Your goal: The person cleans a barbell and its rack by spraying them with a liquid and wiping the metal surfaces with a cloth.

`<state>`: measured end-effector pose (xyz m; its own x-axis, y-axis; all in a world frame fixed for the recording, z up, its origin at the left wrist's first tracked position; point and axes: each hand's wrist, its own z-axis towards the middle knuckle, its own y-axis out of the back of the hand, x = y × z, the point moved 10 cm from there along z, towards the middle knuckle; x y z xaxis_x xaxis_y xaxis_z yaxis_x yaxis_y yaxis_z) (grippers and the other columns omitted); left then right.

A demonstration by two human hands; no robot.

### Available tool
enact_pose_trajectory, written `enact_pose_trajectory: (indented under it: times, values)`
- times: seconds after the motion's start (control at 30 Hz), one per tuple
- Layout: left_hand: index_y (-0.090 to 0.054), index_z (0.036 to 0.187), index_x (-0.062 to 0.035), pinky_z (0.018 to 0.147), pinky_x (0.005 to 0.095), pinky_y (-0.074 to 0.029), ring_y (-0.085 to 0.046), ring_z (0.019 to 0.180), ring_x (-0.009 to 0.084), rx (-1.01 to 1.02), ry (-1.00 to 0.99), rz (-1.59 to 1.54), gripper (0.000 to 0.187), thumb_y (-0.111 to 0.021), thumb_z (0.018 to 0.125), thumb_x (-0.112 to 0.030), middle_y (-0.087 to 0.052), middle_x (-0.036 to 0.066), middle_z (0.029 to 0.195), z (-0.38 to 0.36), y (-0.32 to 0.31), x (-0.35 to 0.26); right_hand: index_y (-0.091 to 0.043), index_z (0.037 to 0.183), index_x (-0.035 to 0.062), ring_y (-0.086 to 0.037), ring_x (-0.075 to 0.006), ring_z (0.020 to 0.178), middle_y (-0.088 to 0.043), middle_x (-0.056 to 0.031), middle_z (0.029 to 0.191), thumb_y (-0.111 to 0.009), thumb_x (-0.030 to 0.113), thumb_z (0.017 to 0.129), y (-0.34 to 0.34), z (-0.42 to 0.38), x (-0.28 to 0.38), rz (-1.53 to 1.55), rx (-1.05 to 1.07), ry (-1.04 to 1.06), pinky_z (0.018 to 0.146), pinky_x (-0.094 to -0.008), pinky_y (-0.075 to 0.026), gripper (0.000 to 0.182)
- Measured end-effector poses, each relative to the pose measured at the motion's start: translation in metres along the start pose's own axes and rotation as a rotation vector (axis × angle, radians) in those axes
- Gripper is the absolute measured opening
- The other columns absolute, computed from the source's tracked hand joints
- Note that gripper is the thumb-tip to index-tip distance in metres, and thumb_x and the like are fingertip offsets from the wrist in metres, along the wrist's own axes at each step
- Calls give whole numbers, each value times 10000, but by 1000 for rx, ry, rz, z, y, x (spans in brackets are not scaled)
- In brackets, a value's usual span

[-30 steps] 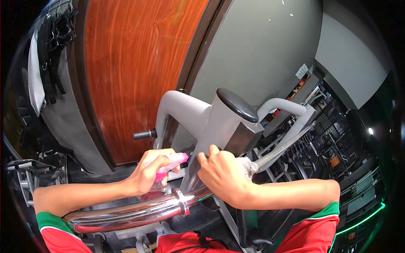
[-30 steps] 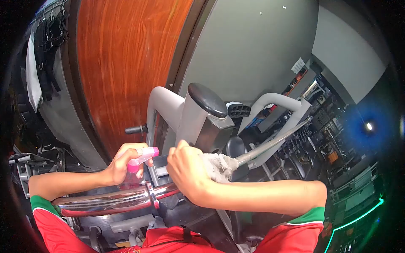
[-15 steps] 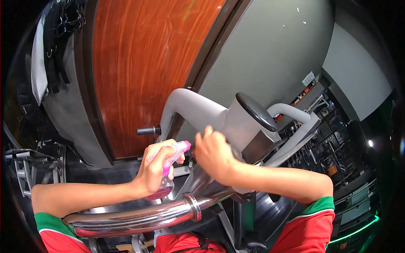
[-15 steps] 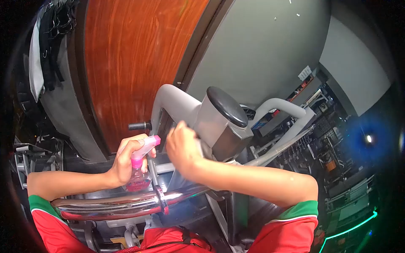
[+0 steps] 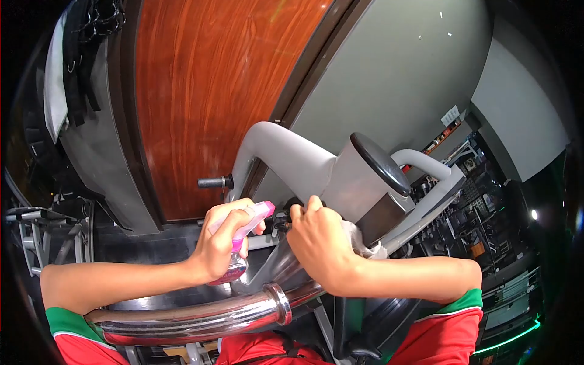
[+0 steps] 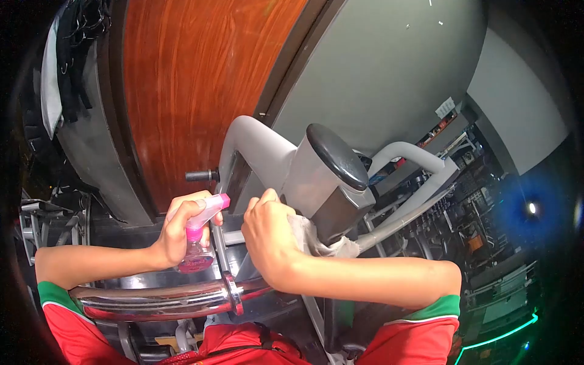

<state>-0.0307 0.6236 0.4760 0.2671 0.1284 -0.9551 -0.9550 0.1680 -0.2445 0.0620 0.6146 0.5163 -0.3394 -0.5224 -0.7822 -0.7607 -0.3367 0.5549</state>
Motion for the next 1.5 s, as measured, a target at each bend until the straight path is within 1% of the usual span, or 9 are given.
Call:
enact_pose_trajectory:
  times: [0.2,0.3,0.53,0.73,0.8,1.07,1.13,1.33,1.5]
  values:
    - [-625,951,21,529,260,-486,-567,532,134,111,56,-17,425,-458,925,-369,-648,108,861,-3,-7,8,-779,869,108,-578,-223,932,-618,-50,1033,-680,154,800,-35,-9,31,141,181,327,638,-268,-495,128]
    - [-623,957,24,567,263,-499,-572,557,129,171,95,1,417,-463,927,-361,-648,105,870,-6,-13,13,-756,771,81,-570,-225,924,-591,-49,988,-680,145,775,7,-29,-16,106,17,-9,606,-268,-499,100]
    - [-625,972,39,568,255,-452,-543,573,105,223,101,-15,385,-448,956,-303,-637,98,887,-3,-16,5,-715,704,70,-551,-192,876,-534,-33,895,-681,131,717,3,-58,-12,157,-125,259,557,-266,-483,71]
    - [-610,1010,14,593,257,-455,-556,599,102,334,122,157,387,-440,985,-332,-630,74,908,1,-31,-18,-707,836,61,-507,-159,855,-460,-7,923,-687,153,702,30,-108,-80,278,-449,-75,431,-235,-477,163]
    - [-610,1025,5,586,261,-456,-557,594,107,382,100,214,393,-439,992,-348,-631,67,912,8,-34,-22,-664,670,35,-505,-181,904,-475,-37,968,-680,126,687,24,-115,-78,294,-592,-80,416,-225,-452,95]
    - [-645,914,-22,555,260,-459,-568,597,107,372,32,455,393,-471,978,-368,-636,35,826,25,-54,-55,-689,762,16,-503,-179,920,-453,-37,965,-692,134,710,3,-124,-63,362,-692,22,400,-217,-448,129]
    - [-645,914,-27,546,264,-459,-570,611,100,339,-1,516,404,-473,984,-386,-633,28,819,26,-58,-72,-707,963,68,-516,-147,794,-472,-3,917,-707,143,726,18,-146,-94,298,-918,-106,416,-232,-466,249]
    - [-642,899,-11,499,279,-486,-594,606,129,239,-95,650,419,-442,1013,-362,-634,48,798,26,-74,-117,-745,1045,181,-604,-172,696,-567,-4,888,-776,83,720,-22,-153,-145,980,-1100,40,530,-311,-508,340]
    - [-672,908,32,449,300,-486,-625,537,160,24,4,713,489,-449,986,-395,-664,91,728,14,-88,-151,-771,1068,73,-633,-157,683,-608,-68,878,-699,-10,753,-71,-132,-141,1366,-1068,251,592,-288,-522,333]
